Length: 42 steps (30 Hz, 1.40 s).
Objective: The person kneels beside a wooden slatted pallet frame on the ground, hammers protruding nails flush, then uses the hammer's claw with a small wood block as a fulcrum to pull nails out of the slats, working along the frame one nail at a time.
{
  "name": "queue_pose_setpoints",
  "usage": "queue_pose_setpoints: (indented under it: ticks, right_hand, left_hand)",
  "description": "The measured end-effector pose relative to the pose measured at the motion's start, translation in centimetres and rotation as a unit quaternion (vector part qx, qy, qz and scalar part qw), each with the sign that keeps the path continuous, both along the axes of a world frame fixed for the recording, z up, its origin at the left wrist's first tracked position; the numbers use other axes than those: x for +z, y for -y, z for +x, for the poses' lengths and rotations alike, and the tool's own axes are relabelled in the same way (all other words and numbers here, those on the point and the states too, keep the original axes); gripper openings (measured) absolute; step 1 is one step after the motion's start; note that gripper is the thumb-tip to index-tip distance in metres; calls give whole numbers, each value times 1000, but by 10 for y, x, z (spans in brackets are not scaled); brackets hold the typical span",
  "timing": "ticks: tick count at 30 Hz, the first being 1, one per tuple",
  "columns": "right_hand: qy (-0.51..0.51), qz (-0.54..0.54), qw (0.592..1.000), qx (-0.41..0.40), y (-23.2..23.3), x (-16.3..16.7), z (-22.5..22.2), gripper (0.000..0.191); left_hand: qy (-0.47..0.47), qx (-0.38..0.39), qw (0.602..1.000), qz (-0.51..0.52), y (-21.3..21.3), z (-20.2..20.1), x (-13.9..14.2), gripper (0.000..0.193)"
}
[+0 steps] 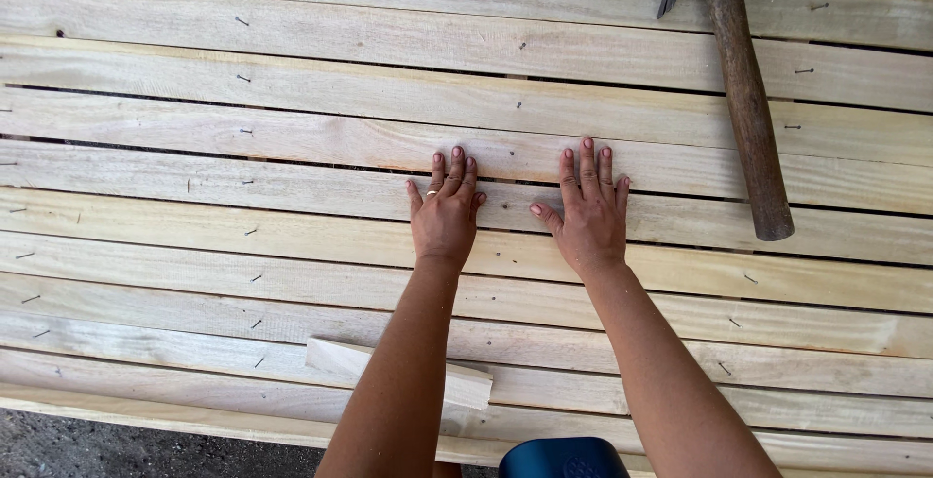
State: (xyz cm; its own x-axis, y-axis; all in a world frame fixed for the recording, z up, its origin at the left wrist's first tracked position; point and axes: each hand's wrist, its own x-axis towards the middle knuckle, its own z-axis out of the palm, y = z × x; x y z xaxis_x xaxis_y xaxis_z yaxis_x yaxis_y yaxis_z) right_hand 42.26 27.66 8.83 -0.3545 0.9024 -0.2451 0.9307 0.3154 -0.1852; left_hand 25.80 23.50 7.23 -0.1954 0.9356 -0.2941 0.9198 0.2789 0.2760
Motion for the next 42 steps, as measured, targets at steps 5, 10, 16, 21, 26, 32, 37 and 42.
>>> queue_pose_setpoints:
  ticks: [5, 10, 16, 21, 26, 32, 37, 42]
  right_hand:
    - [6, -1, 1000, -1, 2, -2, 0, 92]
    - [7, -9, 1000, -8, 2, -3, 1, 90]
    - [2, -13, 1000, -12, 2, -6, 3, 94]
    - [-6, 5, 1000, 0, 4, -16, 7, 94]
    - [-17, 12, 1000, 3, 8, -19, 7, 93]
    - [-8, 180, 983, -21, -42, -2, 44, 42]
    - [106, 123, 965, -209, -108, 5, 101, 72]
    - [66, -17, 954, -293, -125, 0, 107, 59]
  left_hand:
    - [-3, -4, 1000, -13, 0, -2, -4, 51]
    - [0, 0, 999, -41, 1, 0, -1, 54]
    - [1, -12, 997, -72, 7, 1, -7, 61]
    - [-6, -25, 1000, -9, 16, -1, -20, 59]
    - [-23, -27, 999, -13, 18, 1, -24, 57]
    - [-4, -25, 999, -31, 18, -2, -20, 58]
    - [-8, -30, 999, -19, -1, -9, -7, 68]
    - [12, -2, 995, -98, -38, -9, 1, 87]
